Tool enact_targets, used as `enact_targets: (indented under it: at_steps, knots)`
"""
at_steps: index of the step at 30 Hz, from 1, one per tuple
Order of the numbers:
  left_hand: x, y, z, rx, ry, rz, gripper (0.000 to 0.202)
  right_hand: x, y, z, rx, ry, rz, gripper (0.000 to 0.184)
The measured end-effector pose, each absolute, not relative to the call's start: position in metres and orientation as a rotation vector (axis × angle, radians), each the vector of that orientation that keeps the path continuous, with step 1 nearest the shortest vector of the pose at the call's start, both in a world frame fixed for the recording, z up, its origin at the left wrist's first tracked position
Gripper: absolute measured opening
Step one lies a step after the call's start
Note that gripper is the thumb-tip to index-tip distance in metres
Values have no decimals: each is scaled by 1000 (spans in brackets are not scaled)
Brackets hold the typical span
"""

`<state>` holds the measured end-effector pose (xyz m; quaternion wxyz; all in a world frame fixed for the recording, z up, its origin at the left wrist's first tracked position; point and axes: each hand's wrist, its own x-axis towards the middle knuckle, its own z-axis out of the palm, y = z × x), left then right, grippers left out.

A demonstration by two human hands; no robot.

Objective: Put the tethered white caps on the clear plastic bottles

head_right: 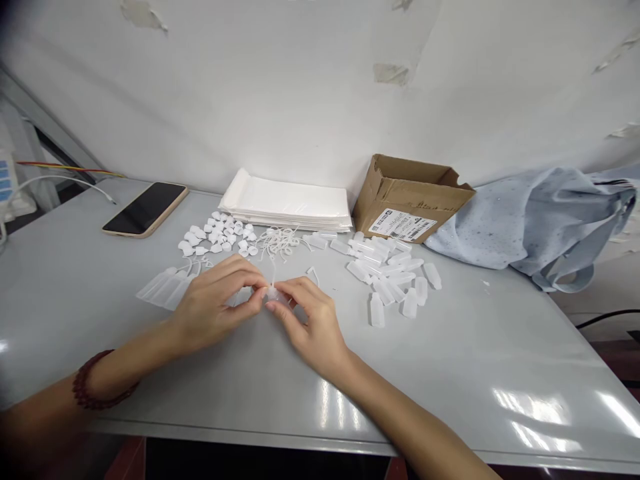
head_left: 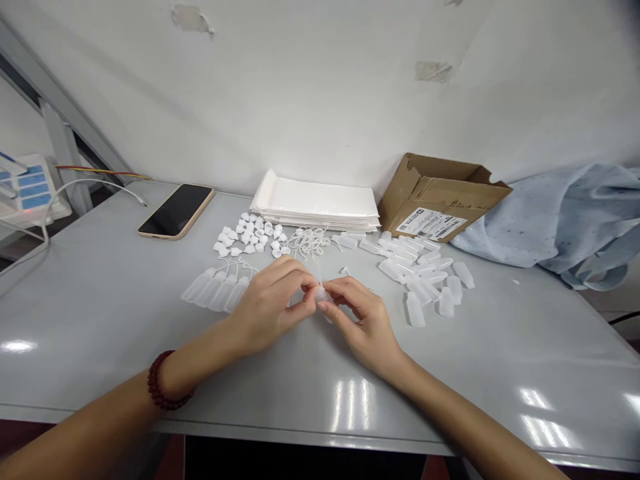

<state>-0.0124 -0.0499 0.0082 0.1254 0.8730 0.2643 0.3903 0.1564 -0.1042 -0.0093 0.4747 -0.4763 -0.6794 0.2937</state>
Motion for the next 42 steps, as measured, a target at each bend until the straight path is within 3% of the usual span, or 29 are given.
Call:
enact_targets:
  at_steps: [14, 21, 27, 31, 37, 42]
  knots:
    - [-15, -48, 19, 1706, 1006, 675, 22, 159, -104, -8, -1066, -1818, 591, 26]
    - [-18, -37, 14, 1363, 926, 539, 23, 163, -103, -3, -1028, -1751, 897, 23]
    - [-17, -38, 17, 1500, 1097, 623, 23, 171, -98, 2, -1031, -1282, 1390, 27]
    - [-13, -48, 20, 1709, 1127, 714, 18, 165, -100, 8, -1282, -1177, 1265, 29]
    - [-6, -59, 10, 2120, 1192, 1155, 11, 157, -103, 9, -1470, -976, 942, 39]
    - [-3, -63, 3, 2365, 1025, 1365, 11, 152, -107, 4, -1312, -1312, 887, 18]
